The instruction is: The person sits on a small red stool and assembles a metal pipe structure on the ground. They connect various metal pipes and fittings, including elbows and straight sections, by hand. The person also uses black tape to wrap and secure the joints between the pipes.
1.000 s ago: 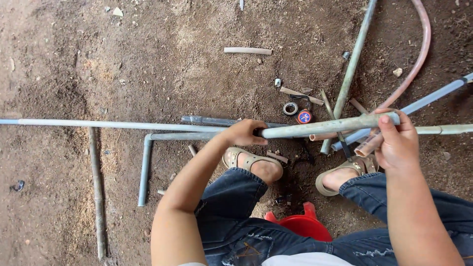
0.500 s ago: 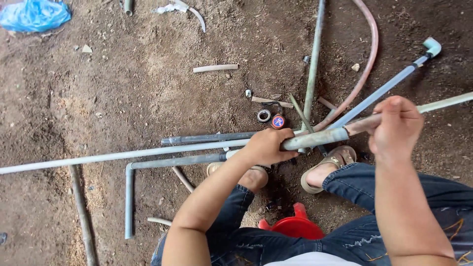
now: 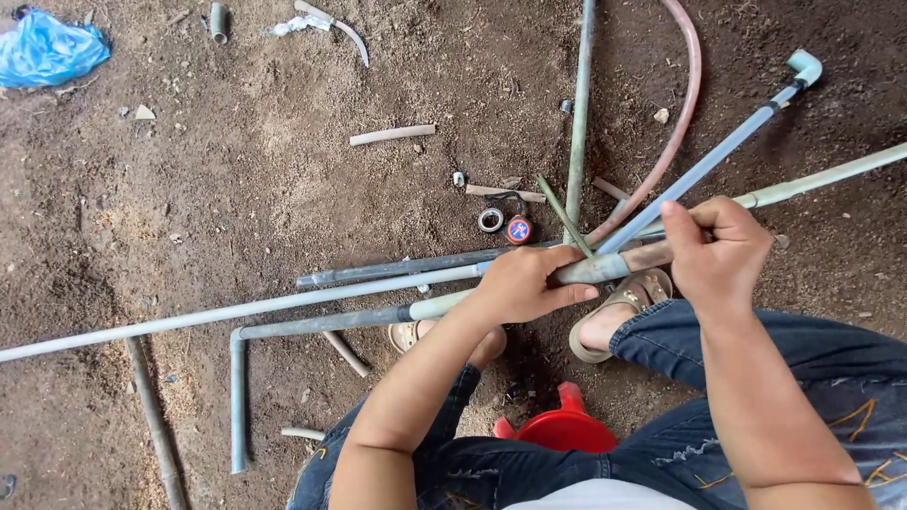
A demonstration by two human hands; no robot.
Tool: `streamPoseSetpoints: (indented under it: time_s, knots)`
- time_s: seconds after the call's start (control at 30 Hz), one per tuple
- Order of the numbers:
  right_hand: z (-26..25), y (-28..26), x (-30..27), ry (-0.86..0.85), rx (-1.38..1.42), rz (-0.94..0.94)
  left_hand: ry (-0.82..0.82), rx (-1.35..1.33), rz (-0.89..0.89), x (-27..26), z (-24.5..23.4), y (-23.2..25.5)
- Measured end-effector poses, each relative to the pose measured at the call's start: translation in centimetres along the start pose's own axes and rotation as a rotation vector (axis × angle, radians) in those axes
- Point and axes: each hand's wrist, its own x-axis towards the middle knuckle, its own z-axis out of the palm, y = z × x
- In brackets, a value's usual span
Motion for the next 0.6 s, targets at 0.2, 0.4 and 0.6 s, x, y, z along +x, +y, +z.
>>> streamPoseSetpoints:
  time_s: [0.2,0.4,0.6]
  knots:
    - [2.2,-0.7,-0.8,-0.004,-0.037,-0.211,0.108,-0.098,0.023,-0.7,0.6,1.7]
    - [2.0,-1.1,-2.0,-0.162,-0.303,-0.078,0.178,0.018,0.037,-0.9,0.9,2.1]
    - [-1.7,-6.9,2.4,-0.489,-0.186,0.608,0.163,0.052,0.072,-0.1,0.1,2.3]
